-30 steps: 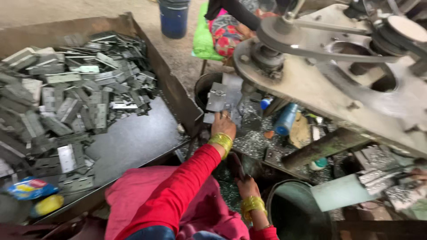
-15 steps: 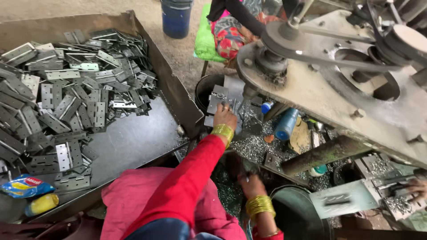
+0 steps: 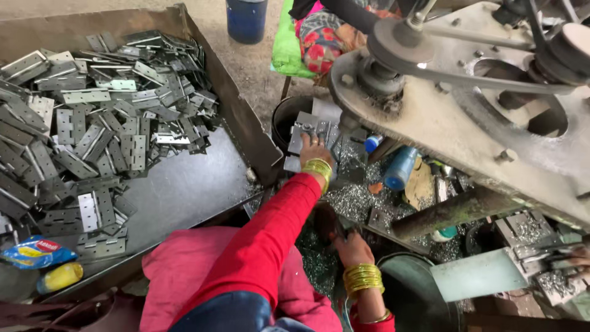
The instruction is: The person repeatedly picks small metal pieces from a tray, places them into a press machine, and operates the lever to process them. The person then removes the processed pieces and places them back into the tray. This cycle continues throughout the clip.
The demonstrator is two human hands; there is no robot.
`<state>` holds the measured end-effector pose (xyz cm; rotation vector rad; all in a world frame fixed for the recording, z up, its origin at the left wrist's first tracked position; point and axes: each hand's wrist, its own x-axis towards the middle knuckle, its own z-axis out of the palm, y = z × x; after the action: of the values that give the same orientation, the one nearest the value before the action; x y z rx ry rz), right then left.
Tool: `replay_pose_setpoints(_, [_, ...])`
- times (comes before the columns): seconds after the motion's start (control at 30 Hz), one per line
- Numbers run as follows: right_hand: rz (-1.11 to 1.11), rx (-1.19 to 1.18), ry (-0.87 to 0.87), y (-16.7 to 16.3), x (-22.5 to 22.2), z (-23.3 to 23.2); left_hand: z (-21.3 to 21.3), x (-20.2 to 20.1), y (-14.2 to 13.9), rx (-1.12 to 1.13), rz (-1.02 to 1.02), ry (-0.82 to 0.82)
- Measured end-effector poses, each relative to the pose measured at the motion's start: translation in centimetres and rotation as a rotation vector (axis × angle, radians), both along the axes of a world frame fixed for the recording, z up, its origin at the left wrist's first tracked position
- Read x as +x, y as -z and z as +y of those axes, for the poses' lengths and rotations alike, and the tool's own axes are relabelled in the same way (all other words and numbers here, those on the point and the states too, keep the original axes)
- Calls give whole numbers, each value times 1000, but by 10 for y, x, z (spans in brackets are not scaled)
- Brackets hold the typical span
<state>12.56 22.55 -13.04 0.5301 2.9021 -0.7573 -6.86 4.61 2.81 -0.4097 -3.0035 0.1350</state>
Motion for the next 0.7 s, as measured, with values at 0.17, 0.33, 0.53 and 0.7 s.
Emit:
replay_pose_setpoints(0.17, [1, -1, 82, 59, 30, -20, 8, 3, -5, -3, 33, -37])
replay_pose_setpoints(0.33, [-64, 115, -18, 58, 31, -3, -23, 39, 18, 253, 65, -49])
replay_pose_setpoints(0.53, [-15, 406, 1, -35, 17, -8, -182, 119, 83, 580, 428, 285])
replay_pose_setpoints(0.7, [324, 523, -105, -72, -17, -22, -384, 163, 130, 209, 425, -623])
